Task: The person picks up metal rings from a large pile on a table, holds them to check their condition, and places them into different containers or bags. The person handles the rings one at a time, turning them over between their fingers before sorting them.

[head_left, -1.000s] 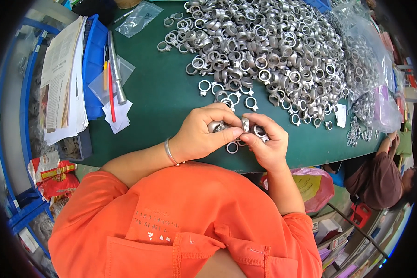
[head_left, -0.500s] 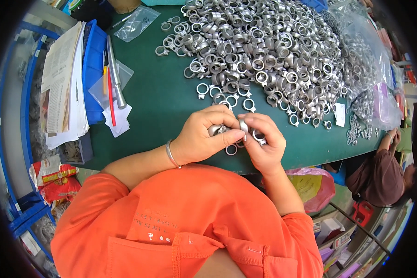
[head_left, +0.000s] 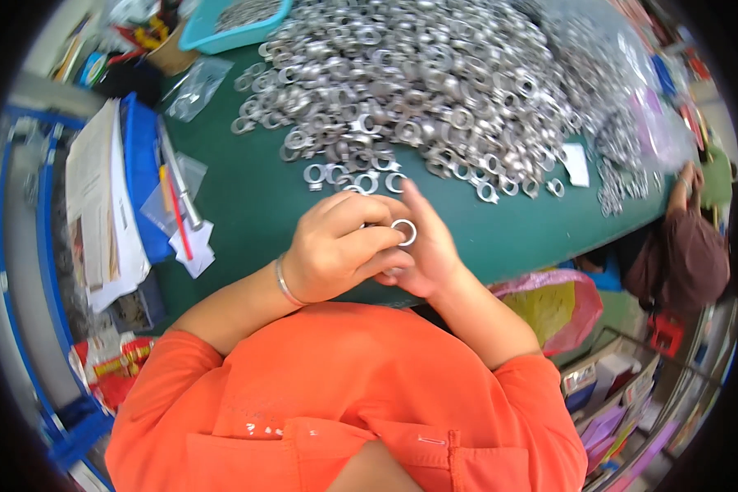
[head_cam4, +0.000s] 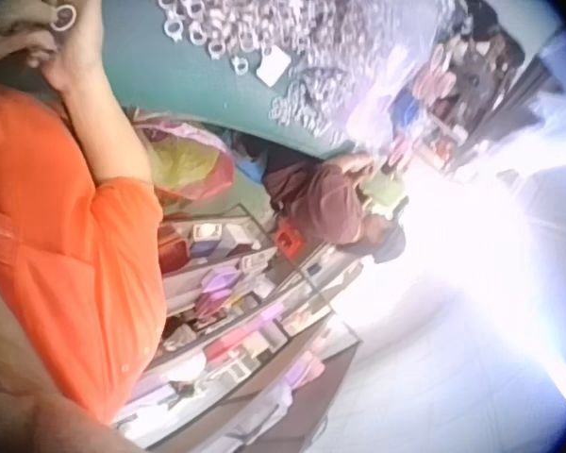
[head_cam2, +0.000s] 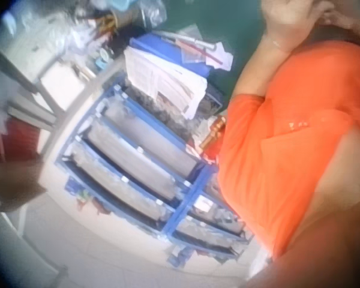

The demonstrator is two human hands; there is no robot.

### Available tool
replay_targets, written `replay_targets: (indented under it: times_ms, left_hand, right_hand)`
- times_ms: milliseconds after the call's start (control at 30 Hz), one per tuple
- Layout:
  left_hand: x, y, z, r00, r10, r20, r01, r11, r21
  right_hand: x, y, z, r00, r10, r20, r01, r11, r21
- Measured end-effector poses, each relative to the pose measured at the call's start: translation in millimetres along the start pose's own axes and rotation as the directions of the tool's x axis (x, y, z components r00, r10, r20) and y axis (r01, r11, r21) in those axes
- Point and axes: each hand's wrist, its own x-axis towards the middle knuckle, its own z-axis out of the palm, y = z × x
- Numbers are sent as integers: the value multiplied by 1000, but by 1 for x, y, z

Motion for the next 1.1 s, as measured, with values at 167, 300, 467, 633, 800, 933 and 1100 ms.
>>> replay_targets:
  times_ms: [167, 300, 467, 633, 800, 933, 1100]
  left_hand:
    - [13, -4, 13, 985, 167, 41, -165, 985, -50]
    - [12, 4, 17, 964, -165, -208, 116, 966, -229]
    - [8, 3, 15, 752, -622, -218, 308, 624, -718]
    - [33, 9, 17, 998, -50, -23, 49, 997, -64]
    - [46, 26, 34, 996, -7, 87, 8, 1000, -10]
    - [40, 18, 40, 995, -100, 13, 100, 966, -239]
    - [20, 11, 35, 945, -328, 4, 309, 887, -343]
  right_hand:
    - [13, 11, -24, 996, -47, 80, 29, 977, 212]
    - [-2, 1, -25, 960, -151, 236, 108, 977, 185]
    - [-3, 2, -22, 953, -146, 266, 92, 974, 206]
    - [-1, 7, -39, 924, -171, 343, 42, 934, 355]
    - [-15, 3, -37, 976, -214, 47, 163, 854, 495]
    - [-102, -2, -101, 817, -565, 111, 383, 677, 628]
    - [-215, 24, -208, 455, -730, -511, 890, 349, 293]
